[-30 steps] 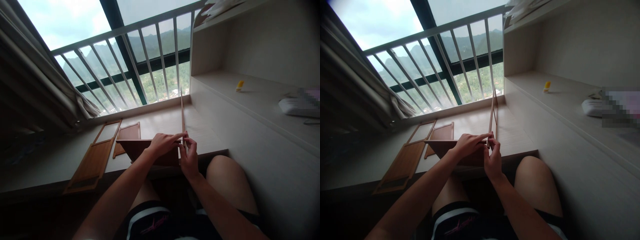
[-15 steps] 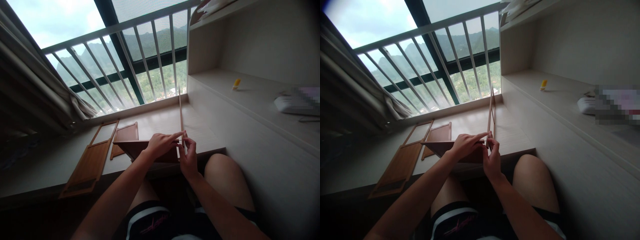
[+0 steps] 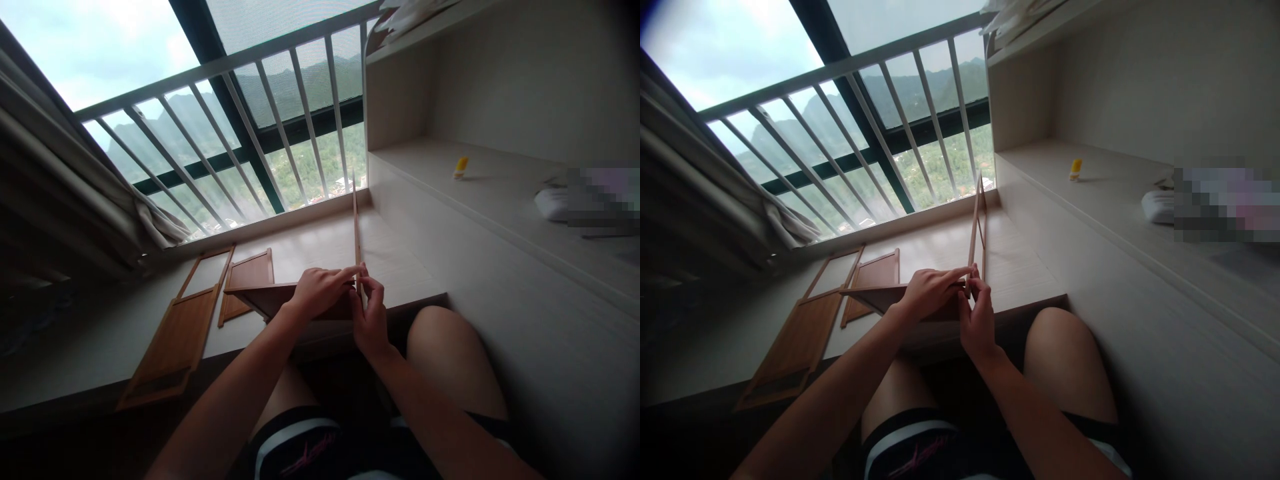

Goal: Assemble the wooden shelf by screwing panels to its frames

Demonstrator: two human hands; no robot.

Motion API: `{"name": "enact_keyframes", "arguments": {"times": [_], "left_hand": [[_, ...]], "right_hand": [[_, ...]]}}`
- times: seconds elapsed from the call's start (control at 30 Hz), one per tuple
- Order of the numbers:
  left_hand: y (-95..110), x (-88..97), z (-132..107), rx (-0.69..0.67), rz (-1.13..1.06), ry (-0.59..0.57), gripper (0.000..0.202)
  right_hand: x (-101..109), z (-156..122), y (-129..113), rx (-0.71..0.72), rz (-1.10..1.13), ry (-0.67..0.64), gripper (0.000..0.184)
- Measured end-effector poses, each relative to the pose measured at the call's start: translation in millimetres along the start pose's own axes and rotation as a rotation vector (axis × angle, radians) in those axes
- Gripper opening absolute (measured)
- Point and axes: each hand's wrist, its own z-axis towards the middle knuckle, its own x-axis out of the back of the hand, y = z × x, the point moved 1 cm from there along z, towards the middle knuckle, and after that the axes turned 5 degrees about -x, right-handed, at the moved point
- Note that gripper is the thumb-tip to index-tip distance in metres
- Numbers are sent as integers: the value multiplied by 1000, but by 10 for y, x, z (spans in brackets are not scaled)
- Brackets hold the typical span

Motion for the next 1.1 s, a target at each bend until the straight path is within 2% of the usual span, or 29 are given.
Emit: {"name": "enact_keyframes", "arguments": {"times": [0.27,0.63,0.93,1.1], "left_hand": [[-18,-10,43,-3,-9,-3,44],[32,-26,39,-10,45,-45,51],[59,123,45,27,-108,-89,43],[104,130,69,95,-126,-131,55]], "right_hand": [[8,59,18,9,-17,-40,36],[-35,82,82,-46,176,-42,44],[-14,66,93,-101,296,-97,46],[42,60,96,-84,321,-155,46]]}}
